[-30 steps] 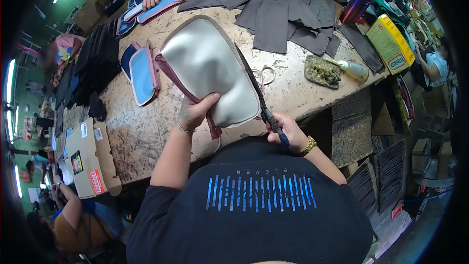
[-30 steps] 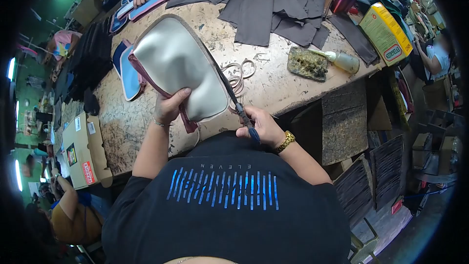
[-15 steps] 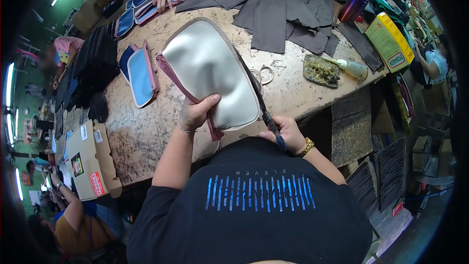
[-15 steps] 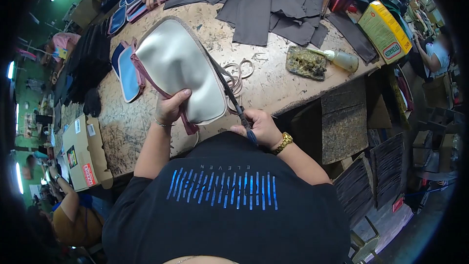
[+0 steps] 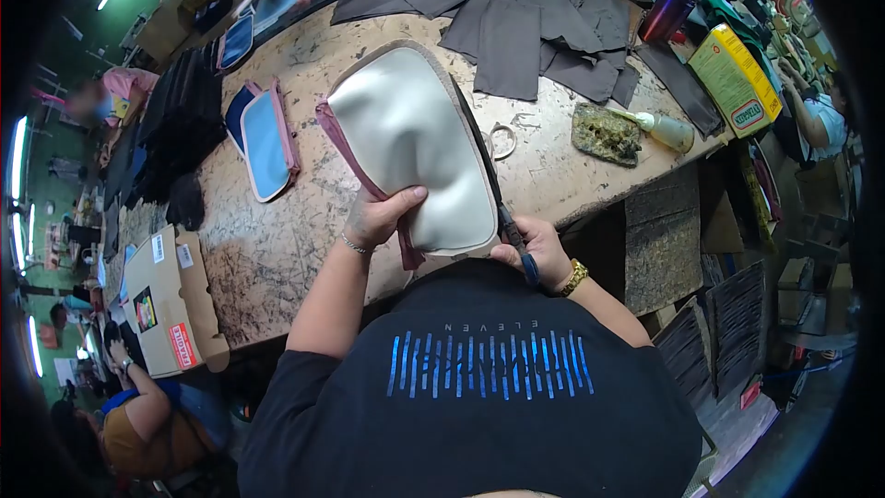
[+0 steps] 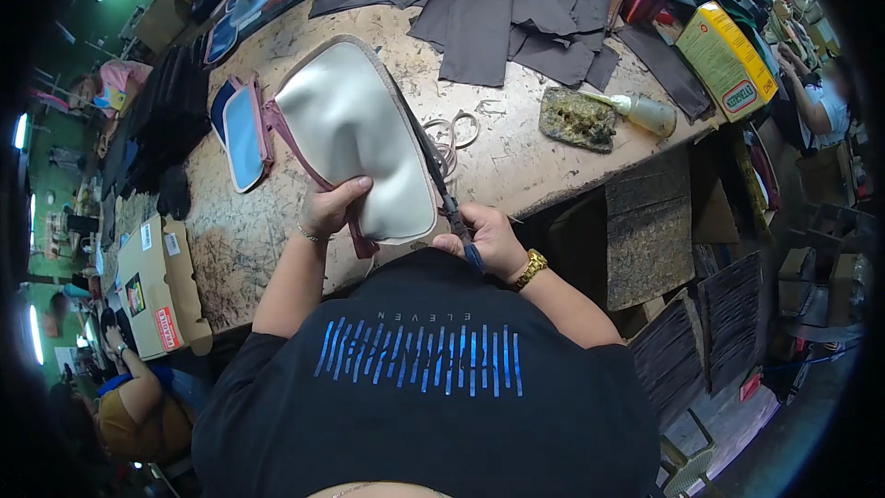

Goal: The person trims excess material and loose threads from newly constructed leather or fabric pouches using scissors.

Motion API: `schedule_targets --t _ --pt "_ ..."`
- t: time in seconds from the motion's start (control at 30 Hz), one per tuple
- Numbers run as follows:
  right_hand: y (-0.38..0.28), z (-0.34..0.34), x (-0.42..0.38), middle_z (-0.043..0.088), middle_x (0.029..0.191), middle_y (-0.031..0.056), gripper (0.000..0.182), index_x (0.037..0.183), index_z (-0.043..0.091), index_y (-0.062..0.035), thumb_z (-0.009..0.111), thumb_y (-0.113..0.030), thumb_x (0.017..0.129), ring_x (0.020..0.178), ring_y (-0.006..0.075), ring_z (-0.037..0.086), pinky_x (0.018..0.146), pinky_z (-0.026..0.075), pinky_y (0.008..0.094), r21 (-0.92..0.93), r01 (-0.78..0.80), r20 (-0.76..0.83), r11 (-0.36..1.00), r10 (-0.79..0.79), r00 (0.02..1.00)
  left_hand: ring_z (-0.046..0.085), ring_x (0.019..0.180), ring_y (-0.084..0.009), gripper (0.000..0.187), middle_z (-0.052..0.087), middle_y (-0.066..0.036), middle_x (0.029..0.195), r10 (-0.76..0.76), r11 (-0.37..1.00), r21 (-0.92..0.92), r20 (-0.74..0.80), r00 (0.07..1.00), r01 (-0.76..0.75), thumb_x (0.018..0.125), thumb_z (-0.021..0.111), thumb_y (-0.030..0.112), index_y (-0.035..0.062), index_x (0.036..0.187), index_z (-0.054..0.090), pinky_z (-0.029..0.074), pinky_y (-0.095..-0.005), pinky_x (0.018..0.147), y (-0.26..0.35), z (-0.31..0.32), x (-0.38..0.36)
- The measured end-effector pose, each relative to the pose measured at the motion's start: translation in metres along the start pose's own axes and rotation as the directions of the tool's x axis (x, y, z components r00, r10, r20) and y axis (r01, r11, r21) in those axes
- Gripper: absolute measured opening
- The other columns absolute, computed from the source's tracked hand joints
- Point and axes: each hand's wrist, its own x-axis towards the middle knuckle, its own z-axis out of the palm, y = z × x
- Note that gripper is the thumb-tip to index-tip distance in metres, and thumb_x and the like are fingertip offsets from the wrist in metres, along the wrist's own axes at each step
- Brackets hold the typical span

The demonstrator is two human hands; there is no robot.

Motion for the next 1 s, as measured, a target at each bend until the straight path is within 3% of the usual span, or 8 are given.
schedule_targets --t 0.13,0.2,0.23,0.4,0.57,0.73,0.8,1.0 --pt "-0.003 -0.004 0.001 0.038 0.058 -0.0064 0.034 0.072 0.047 -0.0027 0.068 -0.029 0.067 0.054 0.0030 0.033 0.047 0.030 0.0176 0.098 -0.036 0.061 0.995 0.030 0.998 0.048 0.090 -0.0148 0.039 0.051 -0.006 0.098 -0.061 0.998 -0.012 0.046 0.997 0.062 0.071 0.057 0.002 -0.0011 0.108 0.044 0.039 -0.0257 0.079 0.001 -0.007 -0.001" --pt "-0.012 -0.002 0.004 0.038 0.058 -0.0062 0.033 0.072 0.047 -0.0029 0.068 -0.029 0.067 0.054 0.0028 0.033 0.047 0.030 0.0174 0.173 -0.020 0.053 0.985 0.011 0.999 0.048 0.088 -0.0148 0.038 0.051 -0.006 0.095 -0.090 0.972 0.228 0.131 0.987 0.058 0.071 0.058 0.003 -0.0007 0.106 0.046 0.040 -0.0257 0.076 -0.002 -0.015 -0.003" --pt "-0.014 -0.001 0.004 0.038 0.058 -0.0061 0.033 0.072 0.047 -0.0031 0.067 -0.029 0.067 0.054 0.0027 0.034 0.047 0.030 0.0172 0.248 -0.002 0.043 0.969 -0.009 0.999 0.048 0.088 -0.0148 0.038 0.051 -0.006 0.095 -0.091 0.972 0.227 0.130 0.987 0.060 0.071 0.058 0.003 -0.0007 0.106 0.046 0.040 -0.0257 0.076 -0.003 -0.014 -0.004" --pt "-0.002 -0.002 0.004 0.041 0.061 -0.0055 0.032 0.073 0.048 -0.0027 0.068 -0.027 0.067 0.055 0.0026 0.035 0.049 0.032 0.0172 0.185 -0.016 0.035 0.983 0.010 0.999 0.049 0.082 -0.0132 0.035 0.052 -0.005 0.090 -0.067 0.998 0.012 0.058 0.996 0.067 0.069 0.060 0.004 -0.0005 0.102 0.048 0.041 -0.0250 0.072 -0.006 -0.004 -0.002" --pt "0.001 -0.001 0.002 0.043 0.062 -0.0055 0.030 0.075 0.049 -0.0020 0.069 -0.023 0.067 0.056 0.0028 0.036 0.051 0.033 0.0173 0.095 0.068 -0.007 0.993 -0.068 0.998 0.049 0.082 -0.0124 0.033 0.052 -0.004 0.090 -0.098 0.993 0.069 0.074 0.992 0.092 0.070 0.059 0.003 -0.0004 0.101 0.049 0.041 -0.0244 0.072 -0.004 -0.003 -0.003" --pt "-0.004 0.000 0.008 0.043 0.066 -0.0036 0.046 0.078 0.049 -0.0019 0.070 -0.040 0.061 0.060 0.0051 0.038 0.056 0.036 0.0190 0.371 0.024 0.018 0.928 -0.033 0.999 0.052 0.078 -0.0143 0.030 0.054 -0.006 0.087 -0.131 0.984 0.129 0.078 0.988 0.120 0.068 0.059 -0.001 -0.0001 0.097 0.051 0.044 -0.0252 0.070 0.005 0.005 -0.004" --pt "0.000 -0.005 0.010 0.043 0.067 -0.0029 0.050 0.078 0.049 -0.0018 0.069 -0.043 0.060 0.062 0.0055 0.039 0.057 0.036 0.0193 0.328 0.017 0.027 0.945 -0.027 0.999 0.053 0.075 -0.0135 0.026 0.055 -0.005 0.084 -0.142 0.964 0.243 0.120 0.983 0.109 0.068 0.059 -0.002 -0.0002 0.093 0.053 0.044 -0.0246 0.068 0.006 0.003 -0.005" --pt "-0.014 -0.007 0.007 0.043 0.065 -0.0014 0.052 0.073 0.047 -0.0024 0.070 -0.046 0.057 0.060 0.0066 0.040 0.055 0.036 0.0201 0.190 -0.032 -0.015 0.981 0.036 0.999 0.050 0.081 -0.0108 0.029 0.054 -0.004 0.089 -0.138 0.978 0.177 0.140 0.981 0.112 0.071 0.060 0.003 0.0003 0.098 0.051 0.041 -0.0243 0.072 -0.005 -0.004 -0.004"
